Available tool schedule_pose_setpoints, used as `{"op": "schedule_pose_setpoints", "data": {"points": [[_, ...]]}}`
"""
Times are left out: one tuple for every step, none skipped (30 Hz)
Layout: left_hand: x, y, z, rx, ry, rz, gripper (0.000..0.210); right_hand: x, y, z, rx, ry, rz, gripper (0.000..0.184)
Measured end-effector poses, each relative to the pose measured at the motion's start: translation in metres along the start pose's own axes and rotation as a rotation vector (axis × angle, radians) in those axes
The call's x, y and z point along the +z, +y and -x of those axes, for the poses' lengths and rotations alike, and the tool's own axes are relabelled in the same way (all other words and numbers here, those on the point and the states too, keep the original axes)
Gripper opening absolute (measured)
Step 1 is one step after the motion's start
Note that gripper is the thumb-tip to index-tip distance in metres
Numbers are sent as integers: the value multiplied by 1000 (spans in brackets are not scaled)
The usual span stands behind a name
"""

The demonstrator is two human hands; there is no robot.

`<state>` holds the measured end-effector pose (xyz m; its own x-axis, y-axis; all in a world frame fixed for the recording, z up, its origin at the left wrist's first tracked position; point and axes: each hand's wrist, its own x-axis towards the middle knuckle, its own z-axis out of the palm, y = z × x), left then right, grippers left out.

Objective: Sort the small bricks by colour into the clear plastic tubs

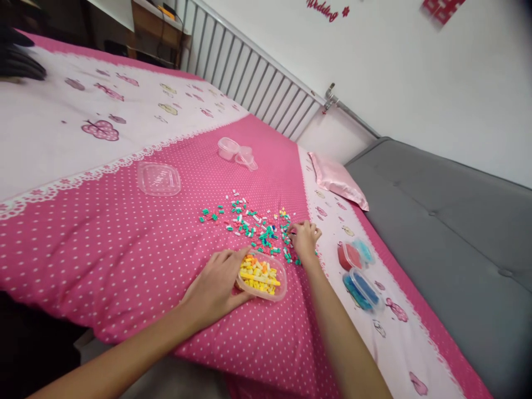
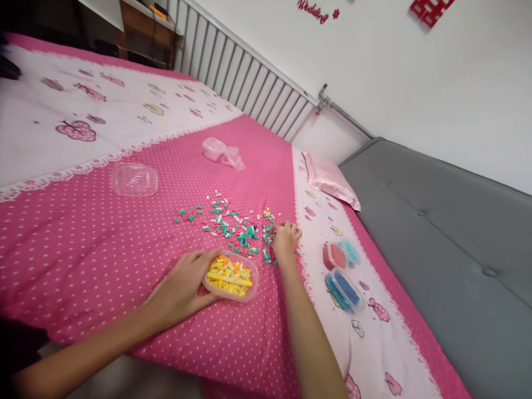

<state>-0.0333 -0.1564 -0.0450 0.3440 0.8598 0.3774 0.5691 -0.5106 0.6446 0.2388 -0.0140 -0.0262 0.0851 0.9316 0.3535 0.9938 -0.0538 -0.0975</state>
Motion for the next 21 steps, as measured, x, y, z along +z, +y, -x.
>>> {"op": "schedule_pose_setpoints", "data": {"points": [[0,0,0,-1,0,4,72,0,1,0,-7,2,14,14],[0,0,0,-1,2,6,72,1,1,0,-10,5,25,14],[0,0,0,-2,4,7,72,1,2,-1,-10,7,34,14],[0,0,0,-4,8,6,73,2,2,-1,-6,9,42,14],[0,0,0,-6,10,4,72,3,3,-1,1,11,48,14],[0,0,0,-8,9,2,72,3,3,-2,8,12,54,14],[0,0,0,-10,7,1,72,4,3,-2,14,14,60,14],[0,0,0,-11,2,0,72,4,3,-3,16,14,65,14],[0,1,0,-12,-5,-1,72,4,2,-3,14,14,70,14],[0,1,0,-11,-11,-3,72,3,2,-3,9,13,74,13],[0,1,-1,-10,-16,-5,72,2,3,-3,3,13,77,11],[0,1,-1,-9,-19,-8,73,1,3,-3,-4,13,81,10],[0,1,-1,-7,-19,-12,73,0,4,-3,-8,13,84,9],[0,0,-2,-7,-16,-14,74,-1,5,-3,-11,13,87,8],[0,0,-2,-5,-13,-15,74,-1,6,-2,-14,12,89,7],[1,0,-2,-3,-9,-16,75,-2,7,-2,-16,11,91,7],[1,0,-2,0,-6,-13,75,-2,8,-1,-18,8,91,7],[1,0,-1,2,0,-8,75,-2,9,-1,-23,6,90,8],[1,0,-1,3,5,-1,75,-2,9,-1,-29,4,87,9],[1,-1,0,3,10,6,74,-1,10,-1,-36,2,82,10],[1,-1,0,1,13,12,74,-1,10,-1,-43,1,75,12]]}}
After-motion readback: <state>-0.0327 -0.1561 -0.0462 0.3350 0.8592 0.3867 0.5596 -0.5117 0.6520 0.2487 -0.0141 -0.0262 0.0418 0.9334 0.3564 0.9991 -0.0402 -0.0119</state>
